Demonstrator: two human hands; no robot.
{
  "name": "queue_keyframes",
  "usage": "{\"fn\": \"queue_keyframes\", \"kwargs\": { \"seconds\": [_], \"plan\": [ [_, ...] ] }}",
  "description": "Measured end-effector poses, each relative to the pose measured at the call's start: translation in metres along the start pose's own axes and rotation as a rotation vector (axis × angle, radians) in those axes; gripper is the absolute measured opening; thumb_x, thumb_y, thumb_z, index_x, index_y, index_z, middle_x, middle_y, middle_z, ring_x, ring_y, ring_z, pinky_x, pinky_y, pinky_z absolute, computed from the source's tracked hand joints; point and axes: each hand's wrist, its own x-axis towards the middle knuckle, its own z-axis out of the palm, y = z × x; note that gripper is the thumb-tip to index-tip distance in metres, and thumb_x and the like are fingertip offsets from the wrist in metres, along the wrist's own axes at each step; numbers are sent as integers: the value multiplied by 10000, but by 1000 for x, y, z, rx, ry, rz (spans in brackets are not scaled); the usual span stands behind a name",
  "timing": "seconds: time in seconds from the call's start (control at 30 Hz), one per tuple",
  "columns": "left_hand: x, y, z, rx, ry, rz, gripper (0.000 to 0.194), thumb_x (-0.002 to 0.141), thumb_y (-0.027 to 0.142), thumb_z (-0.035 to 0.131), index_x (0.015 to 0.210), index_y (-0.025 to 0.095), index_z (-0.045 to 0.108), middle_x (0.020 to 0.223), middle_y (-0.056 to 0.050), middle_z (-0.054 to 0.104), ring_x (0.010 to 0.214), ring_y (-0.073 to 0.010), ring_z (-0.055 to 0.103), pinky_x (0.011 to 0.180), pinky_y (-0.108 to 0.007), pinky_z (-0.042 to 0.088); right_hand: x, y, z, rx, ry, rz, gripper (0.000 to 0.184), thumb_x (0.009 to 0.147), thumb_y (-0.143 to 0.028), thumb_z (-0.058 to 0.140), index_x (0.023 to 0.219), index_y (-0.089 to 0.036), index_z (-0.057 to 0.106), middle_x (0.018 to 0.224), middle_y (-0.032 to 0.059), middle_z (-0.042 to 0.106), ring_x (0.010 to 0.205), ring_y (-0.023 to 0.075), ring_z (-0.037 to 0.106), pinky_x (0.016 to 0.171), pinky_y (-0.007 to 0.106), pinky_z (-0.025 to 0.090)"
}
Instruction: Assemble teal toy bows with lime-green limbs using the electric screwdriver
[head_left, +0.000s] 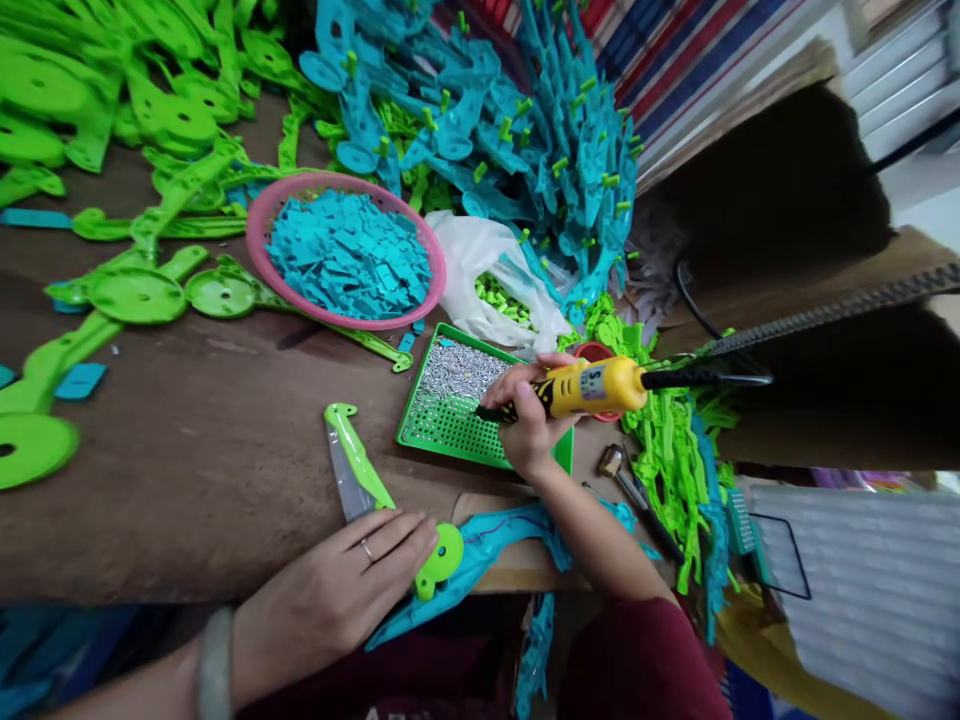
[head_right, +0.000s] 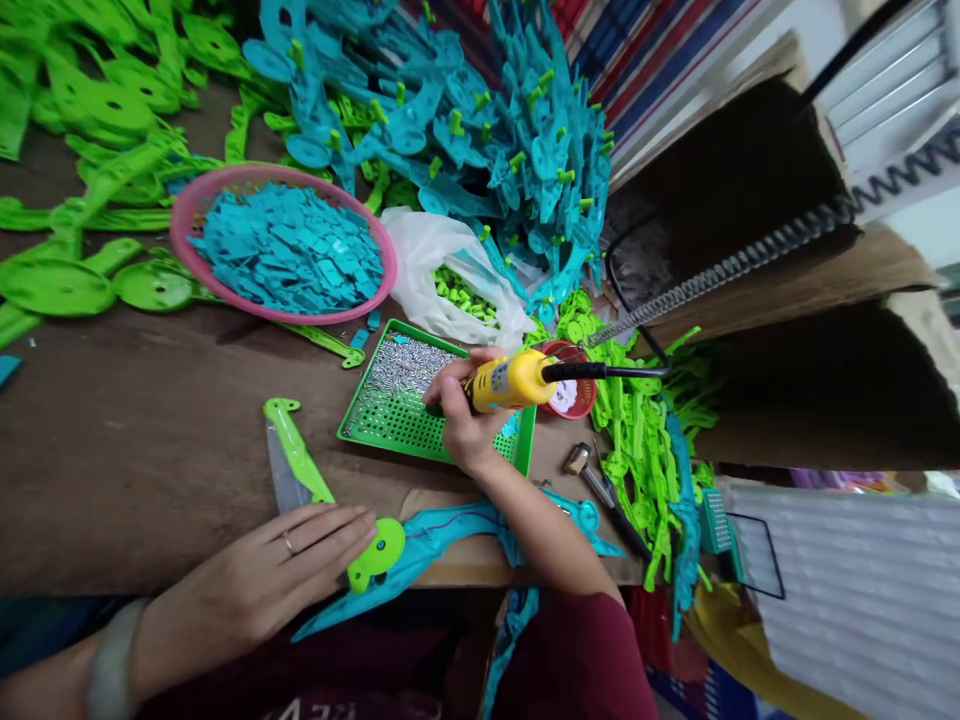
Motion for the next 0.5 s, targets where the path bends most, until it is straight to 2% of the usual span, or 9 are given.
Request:
{"fn": "queue_keyframes", "kwargs": {
  "seconds": [0.2,0.27,0.37,0.43,0.5],
  "plan": [
    [1,-1,-3,29,18,40,404,968,75,342,1229,104,649,1255,-96,691,1185,-234,604,1050,-384,420,5,9,2,-31,26,27,404,778,-503,615,1087,-349,405,595,-76,402,489,145,438,522,336,460],
    [2,-2,-5,6,0,37,417,979,72,319,1237,109,645,1287,-95,678,1227,-236,585,1084,-397,397,7,4,4,-55,29,37,433,776,-515,613,1115,-357,394,601,-74,391,493,143,434,519,331,449],
    [2,-5,-6,-99,-34,-27,413,990,55,322,1270,122,618,1333,-64,657,1296,-194,541,1151,-387,353,-7,-29,3,-101,85,0,419,780,-557,592,1100,-359,408,581,-71,361,484,150,433,494,331,436],
    [0,-8,-7,-166,-62,-45,383,998,66,357,1279,137,607,1349,-51,647,1302,-172,538,1167,-382,355,-31,-59,2,-105,90,-29,369,792,-577,581,1060,-373,431,550,-69,351,461,161,433,459,333,425],
    [-1,-12,-6,-222,-87,-44,353,1003,85,391,1276,151,605,1350,-54,647,1279,-161,561,1151,-375,391,-64,-86,-1,-86,-60,72,302,820,-548,595,1044,-414,443,520,-68,383,448,175,451,447,340,433]
  ]
}}
